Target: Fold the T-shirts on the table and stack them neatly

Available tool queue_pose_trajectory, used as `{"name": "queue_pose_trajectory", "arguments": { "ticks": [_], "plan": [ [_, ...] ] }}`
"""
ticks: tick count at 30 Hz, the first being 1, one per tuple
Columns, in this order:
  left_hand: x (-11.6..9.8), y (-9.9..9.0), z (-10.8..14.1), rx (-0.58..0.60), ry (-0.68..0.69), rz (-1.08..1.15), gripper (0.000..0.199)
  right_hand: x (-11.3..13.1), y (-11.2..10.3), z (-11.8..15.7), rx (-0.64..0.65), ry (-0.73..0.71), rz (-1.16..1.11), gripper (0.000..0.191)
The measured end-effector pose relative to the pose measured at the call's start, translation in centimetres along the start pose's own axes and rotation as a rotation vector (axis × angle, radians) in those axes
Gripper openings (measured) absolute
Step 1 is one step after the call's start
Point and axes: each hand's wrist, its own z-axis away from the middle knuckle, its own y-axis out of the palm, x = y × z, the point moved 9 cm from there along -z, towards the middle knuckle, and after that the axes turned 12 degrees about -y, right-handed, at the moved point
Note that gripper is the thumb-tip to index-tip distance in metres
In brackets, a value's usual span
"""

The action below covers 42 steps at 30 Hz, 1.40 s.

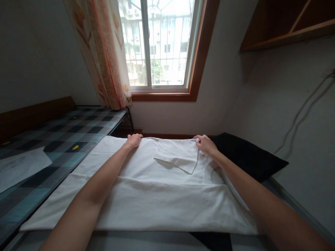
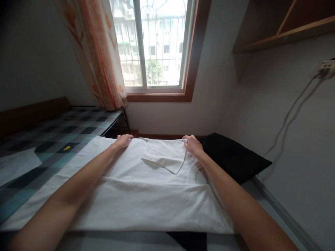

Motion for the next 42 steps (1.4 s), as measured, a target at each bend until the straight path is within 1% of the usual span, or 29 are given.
{"name": "queue_pose_trajectory", "arguments": {
  "ticks": [1,3,6,8,11,14,17,21,23,26,30,35,39,42],
  "plan": [
    [0.9,0.0,-0.2,0.004,-0.004,-0.028,0.036,0.1,-0.3,-0.5,-0.029,-0.017,0.082,0.038],
    [2.5,-0.1,-0.6,-0.004,-0.012,-0.079,0.034,0.1,-0.1,-1.3,-0.02,-0.041,0.193,0.039],
    [4.2,-0.5,-0.8,-0.046,-0.01,-0.149,0.032,-0.3,1.0,-2.0,0.054,-0.053,0.251,0.034],
    [4.8,-0.8,-0.8,-0.081,0.005,-0.193,0.031,-0.5,1.4,-2.2,0.072,-0.059,0.268,0.029],
    [5.8,-1.4,-0.6,-0.124,0.025,-0.248,0.032,-0.1,1.2,-2.1,0.024,-0.104,0.307,0.024],
    [7.3,-2.4,-0.5,-0.13,0.026,-0.293,0.032,0.7,1.2,-1.8,-0.017,-0.184,0.333,0.022],
    [9.8,-3.8,-0.2,-0.109,-0.003,-0.331,0.03,1.1,1.4,-1.5,-0.038,-0.235,0.344,0.019],
    [13.6,-5.6,0.5,-0.087,-0.047,-0.409,0.024,0.9,1.3,-1.3,-0.08,-0.263,0.33,0.015],
    [15.1,-6.3,0.9,-0.107,-0.051,-0.465,0.026,0.6,1.0,-1.3,-0.103,-0.276,0.315,0.013],
    [16.9,-7.2,1.5,-0.151,-0.051,-0.509,0.026,0.2,0.2,-1.3,-0.142,-0.283,0.31,0.013],
    [18.3,-8.1,2.0,-0.173,-0.039,-0.514,0.018,0.1,-1.3,-0.9,-0.201,-0.301,0.299,0.015],
    [19.5,-10.5,3.2,-0.221,-0.037,-0.59,0.02,0.5,-2.9,-0.2,-0.243,-0.324,0.279,0.019],
    [20.6,-12.4,4.7,-0.219,-0.033,-0.623,0.017,0.7,-3.3,0.2,-0.228,-0.335,0.308,0.023],
    [21.3,-13.9,5.8,-0.244,-0.087,-0.603,0.016,0.8,-3.6,0.3,-0.222,-0.338,0.29,0.025]
  ]
}}
